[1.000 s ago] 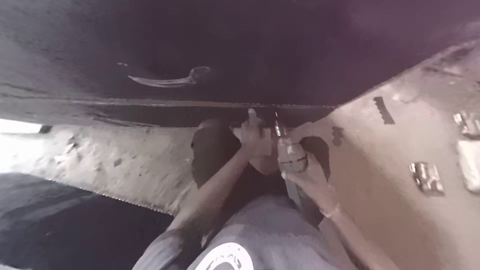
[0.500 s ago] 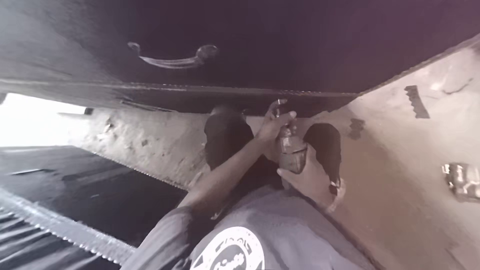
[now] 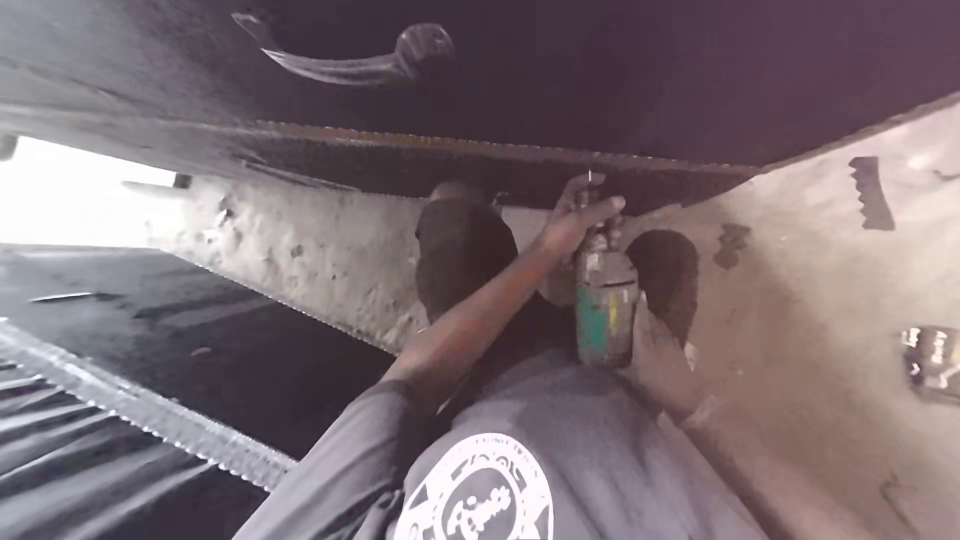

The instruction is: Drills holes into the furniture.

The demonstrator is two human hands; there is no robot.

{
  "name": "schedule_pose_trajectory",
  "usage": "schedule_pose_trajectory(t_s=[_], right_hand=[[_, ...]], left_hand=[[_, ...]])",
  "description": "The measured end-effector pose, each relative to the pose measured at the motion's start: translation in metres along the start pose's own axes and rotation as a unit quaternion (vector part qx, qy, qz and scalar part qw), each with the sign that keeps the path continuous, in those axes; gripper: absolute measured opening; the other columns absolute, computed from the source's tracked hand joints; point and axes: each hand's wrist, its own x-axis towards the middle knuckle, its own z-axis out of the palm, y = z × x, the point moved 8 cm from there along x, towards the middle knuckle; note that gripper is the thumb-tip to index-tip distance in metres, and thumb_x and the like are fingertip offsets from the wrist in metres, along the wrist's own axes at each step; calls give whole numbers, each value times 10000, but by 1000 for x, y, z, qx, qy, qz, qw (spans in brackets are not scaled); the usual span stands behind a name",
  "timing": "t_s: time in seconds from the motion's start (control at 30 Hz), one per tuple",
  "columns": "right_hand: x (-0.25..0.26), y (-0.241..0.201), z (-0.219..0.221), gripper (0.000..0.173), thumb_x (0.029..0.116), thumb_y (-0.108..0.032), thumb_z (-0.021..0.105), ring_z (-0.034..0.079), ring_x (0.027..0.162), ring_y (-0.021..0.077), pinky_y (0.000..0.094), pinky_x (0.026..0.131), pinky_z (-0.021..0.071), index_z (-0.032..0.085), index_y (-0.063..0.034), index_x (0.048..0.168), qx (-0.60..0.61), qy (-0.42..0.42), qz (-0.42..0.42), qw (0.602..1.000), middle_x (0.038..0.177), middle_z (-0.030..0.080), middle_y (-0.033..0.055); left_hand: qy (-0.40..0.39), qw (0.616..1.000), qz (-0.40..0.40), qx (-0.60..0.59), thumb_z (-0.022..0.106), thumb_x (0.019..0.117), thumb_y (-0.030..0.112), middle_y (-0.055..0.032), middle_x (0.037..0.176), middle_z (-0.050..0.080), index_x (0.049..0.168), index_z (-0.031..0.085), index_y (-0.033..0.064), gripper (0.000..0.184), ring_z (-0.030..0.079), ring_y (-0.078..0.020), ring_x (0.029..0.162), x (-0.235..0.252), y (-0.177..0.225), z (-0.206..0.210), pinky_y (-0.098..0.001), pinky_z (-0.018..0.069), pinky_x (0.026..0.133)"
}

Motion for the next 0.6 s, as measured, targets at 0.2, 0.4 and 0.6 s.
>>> schedule_pose_trajectory(t_s=[0.2, 0.4, 0.6], right_hand=[[-7, -11, 0, 687, 962, -209, 621, 727, 1008, 456, 578, 821, 596, 378, 179, 1475, -70, 140, -47, 987, 1193, 684, 326], [-8, -10, 2, 635, 907, -133, 571, 733, 950, 403, 512, 839, 596, 425, 168, 1446, -83, 218, -90, 968, 1100, 708, 287], [-5, -8, 2, 670, 868, -137, 637, 730, 928, 411, 540, 749, 601, 451, 127, 1455, -64, 213, -72, 972, 1080, 719, 258]], left_hand=[[-14, 1000, 11, -7, 592, 992, 84, -107, 872, 632, 1416, 368, 119, 480, 669, -223, 634, 5, -3, 2, -366, 613, 569], [5, 1000, 8, 2, 575, 1002, 59, -111, 869, 622, 1420, 381, 100, 463, 658, -220, 623, 6, -1, 1, -364, 605, 560], [3, 1000, -5, 31, 592, 1014, 152, -82, 911, 630, 1402, 427, 180, 422, 660, -196, 651, -1, -3, -2, -352, 610, 580]])
